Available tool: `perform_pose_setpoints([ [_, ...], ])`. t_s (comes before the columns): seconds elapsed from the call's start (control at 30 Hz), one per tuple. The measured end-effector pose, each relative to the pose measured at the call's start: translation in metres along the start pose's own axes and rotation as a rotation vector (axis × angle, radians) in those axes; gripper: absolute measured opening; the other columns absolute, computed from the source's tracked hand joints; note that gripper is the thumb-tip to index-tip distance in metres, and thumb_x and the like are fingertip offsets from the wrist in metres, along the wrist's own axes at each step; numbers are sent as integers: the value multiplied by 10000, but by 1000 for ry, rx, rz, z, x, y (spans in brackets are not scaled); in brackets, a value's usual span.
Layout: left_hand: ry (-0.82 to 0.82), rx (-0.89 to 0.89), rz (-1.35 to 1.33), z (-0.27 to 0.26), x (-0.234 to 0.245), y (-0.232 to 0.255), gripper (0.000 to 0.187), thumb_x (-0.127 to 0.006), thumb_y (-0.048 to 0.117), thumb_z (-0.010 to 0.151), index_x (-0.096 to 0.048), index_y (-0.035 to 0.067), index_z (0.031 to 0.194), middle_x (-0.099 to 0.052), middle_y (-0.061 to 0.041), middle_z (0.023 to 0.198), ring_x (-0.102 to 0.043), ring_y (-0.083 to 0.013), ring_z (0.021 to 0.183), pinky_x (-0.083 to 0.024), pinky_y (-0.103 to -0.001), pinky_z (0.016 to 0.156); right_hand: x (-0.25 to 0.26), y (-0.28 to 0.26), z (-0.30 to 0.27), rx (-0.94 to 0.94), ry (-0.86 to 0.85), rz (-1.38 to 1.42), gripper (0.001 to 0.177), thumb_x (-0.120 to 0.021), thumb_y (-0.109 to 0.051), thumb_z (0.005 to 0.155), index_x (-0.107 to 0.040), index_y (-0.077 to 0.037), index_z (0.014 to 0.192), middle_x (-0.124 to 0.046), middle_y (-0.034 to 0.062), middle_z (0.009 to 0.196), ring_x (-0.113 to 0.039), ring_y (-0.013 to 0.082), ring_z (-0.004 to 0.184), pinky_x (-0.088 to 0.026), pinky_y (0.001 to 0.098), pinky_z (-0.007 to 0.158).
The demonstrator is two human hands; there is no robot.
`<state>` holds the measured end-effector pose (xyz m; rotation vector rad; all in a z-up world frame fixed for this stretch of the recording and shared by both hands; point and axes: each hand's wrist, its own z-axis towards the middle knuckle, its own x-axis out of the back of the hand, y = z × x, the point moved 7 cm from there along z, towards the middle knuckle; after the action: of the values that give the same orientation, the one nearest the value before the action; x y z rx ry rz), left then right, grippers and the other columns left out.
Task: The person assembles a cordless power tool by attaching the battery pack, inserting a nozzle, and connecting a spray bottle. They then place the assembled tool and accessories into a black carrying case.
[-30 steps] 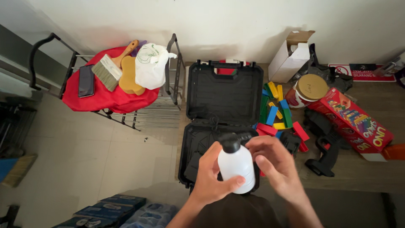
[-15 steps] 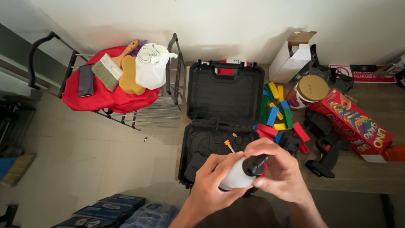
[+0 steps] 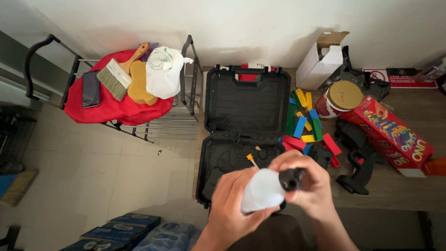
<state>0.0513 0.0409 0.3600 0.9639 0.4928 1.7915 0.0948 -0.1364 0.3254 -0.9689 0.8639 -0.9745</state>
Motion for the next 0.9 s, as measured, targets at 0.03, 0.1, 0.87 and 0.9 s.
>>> perform_pose_setpoints([
  [0.03,-45,144,-240,-2,-6,-11,651,-930,268,753,-630,-18,1255,-711,-147,1147,-706,-275,1041,-576,-363,915,-5,-13,-2,15,5,-79,536,-868,-323,846,-652,-29,1239,-666,182,1183,-645,291,1122,-530,422,970],
  [0.1,-139,445,-718,-16,-24,-29,593,-891,289,769,-672,-32,1217,-741,-137,1079,-732,-227,953,-597,-342,856,-20,-41,-6,46,-73,-227,569,-860,-318,802,-639,-22,1235,-649,178,1175,-623,273,1117,-512,407,957],
  [0.87,-859,626,-1074,-122,-149,-10,230,-729,196,908,-688,42,1073,-701,-107,1051,-704,-242,982,-556,-337,844,-64,-89,-5,89,-379,-602,493,-772,-362,797,-648,-45,1155,-703,111,1038,-702,244,952,-565,374,814],
  [0.9,-861,604,-1038,-114,-142,-16,232,-737,189,894,-692,44,1070,-703,-109,1048,-705,-249,977,-558,-343,842,-54,-83,-8,56,-339,-631,491,-768,-364,797,-649,-46,1151,-705,108,1032,-705,242,945,-568,373,808],
])
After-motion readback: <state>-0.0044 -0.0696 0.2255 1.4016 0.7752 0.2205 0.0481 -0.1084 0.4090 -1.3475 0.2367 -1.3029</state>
